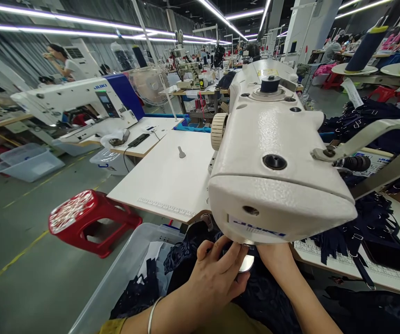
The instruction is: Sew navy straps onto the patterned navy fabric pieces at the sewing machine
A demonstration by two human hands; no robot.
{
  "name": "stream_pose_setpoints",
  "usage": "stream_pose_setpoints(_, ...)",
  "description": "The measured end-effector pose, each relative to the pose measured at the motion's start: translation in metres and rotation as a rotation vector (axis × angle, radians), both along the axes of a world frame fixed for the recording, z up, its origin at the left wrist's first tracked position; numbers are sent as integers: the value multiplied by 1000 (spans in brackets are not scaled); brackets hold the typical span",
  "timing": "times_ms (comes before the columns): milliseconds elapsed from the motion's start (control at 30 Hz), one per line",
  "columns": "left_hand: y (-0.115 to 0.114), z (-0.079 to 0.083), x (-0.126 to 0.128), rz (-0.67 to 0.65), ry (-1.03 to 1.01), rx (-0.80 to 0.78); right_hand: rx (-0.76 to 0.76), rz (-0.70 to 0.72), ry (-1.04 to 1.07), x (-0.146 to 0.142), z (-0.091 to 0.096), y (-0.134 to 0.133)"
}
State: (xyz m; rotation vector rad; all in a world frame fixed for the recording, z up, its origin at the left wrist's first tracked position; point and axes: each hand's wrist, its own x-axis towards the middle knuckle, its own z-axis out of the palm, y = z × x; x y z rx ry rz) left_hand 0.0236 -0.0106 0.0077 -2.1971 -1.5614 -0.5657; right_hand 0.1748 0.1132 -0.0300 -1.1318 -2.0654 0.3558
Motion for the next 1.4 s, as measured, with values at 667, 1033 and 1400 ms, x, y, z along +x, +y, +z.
stream_pose_setpoints(667, -2, -1, -1, 13, -63, 65, -19, 16, 45, 1, -4, 3)
stream_pose_setpoints(1033, -3, 3, 0, 21, -53, 24, -87, 11, 69, -3, 2, 0)
stream_pose_setpoints(1400, -1, 4, 2, -37, -58, -5, -202, 22, 159, -2, 10, 1)
